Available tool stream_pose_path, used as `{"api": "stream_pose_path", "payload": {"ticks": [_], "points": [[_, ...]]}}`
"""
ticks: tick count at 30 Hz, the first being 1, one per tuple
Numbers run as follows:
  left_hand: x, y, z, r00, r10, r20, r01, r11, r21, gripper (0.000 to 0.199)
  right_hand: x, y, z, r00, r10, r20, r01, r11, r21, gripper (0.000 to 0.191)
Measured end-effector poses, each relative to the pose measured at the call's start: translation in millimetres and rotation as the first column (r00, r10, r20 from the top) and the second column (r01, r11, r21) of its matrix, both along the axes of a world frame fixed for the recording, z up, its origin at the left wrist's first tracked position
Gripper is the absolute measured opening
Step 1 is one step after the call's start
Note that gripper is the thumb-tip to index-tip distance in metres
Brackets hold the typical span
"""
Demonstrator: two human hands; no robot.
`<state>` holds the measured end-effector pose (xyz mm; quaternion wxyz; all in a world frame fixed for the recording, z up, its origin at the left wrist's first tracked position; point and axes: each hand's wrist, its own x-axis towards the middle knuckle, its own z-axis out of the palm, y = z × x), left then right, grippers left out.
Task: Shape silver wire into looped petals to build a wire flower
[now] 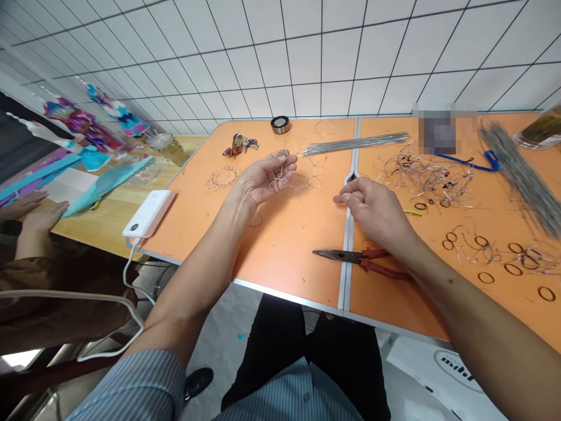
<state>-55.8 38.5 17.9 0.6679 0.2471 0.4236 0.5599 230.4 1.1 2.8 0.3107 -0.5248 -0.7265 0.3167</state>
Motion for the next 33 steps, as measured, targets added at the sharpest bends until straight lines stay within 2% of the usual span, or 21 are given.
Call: {"api": "stream_pose_path", "payload": {"ticks": [3, 4, 8, 13, 16, 23, 26, 30, 33], "points": [[5.0, -1.7, -4.2, 1.000, -0.011, -0.027, 0.011, 1.000, -0.012, 0.008, -2.8, -0.1, 3.2, 0.999, -0.041, -0.017, 0.039, 0.994, -0.104, 0.019], [6.3, -2.0, -5.8, 0.999, -0.019, -0.031, 0.019, 1.000, -0.014, 0.008, -3.6, 0.2, 3.3, 0.999, -0.042, -0.023, 0.039, 0.994, -0.101, 0.019], [9.2, -1.0, -10.9, 0.998, -0.055, -0.019, 0.054, 0.998, -0.021, 0.009, -3.2, 3.4, 0.0, 0.999, -0.037, 0.002, 0.037, 0.999, -0.027, 0.021], [8.5, 1.0, -9.1, 0.999, -0.044, -0.003, 0.044, 0.998, -0.034, 0.009, -2.1, 4.3, -5.0, 0.995, -0.007, 0.101, -0.002, 0.996, 0.086, 0.033], [8.5, 1.1, -6.4, 1.000, -0.021, 0.002, 0.021, 0.999, -0.047, 0.012, -4.6, 1.9, -7.0, 0.994, 0.005, 0.111, -0.014, 0.996, 0.088, 0.035], [10.8, -1.5, -6.4, 0.999, -0.002, -0.037, -0.001, 0.998, -0.066, 0.013, -7.9, -4.8, -10.0, 0.993, 0.082, 0.089, -0.089, 0.993, 0.083, 0.024], [12.1, -3.0, -5.4, 0.999, 0.004, -0.041, -0.007, 0.997, -0.075, 0.015, -9.4, -5.7, -11.7, 0.995, 0.070, 0.076, -0.077, 0.993, 0.094, 0.023], [14.0, -4.9, -1.8, 0.999, 0.016, -0.046, -0.020, 0.995, -0.096, 0.016, -13.4, -5.9, -11.9, 0.996, 0.048, 0.072, -0.052, 0.997, 0.060, 0.008], [14.7, -5.8, 1.1, 0.998, 0.031, -0.050, -0.037, 0.991, -0.125, 0.018, -15.6, -7.2, -12.8, 0.996, 0.063, 0.062, -0.066, 0.997, 0.048, 0.011]]}}
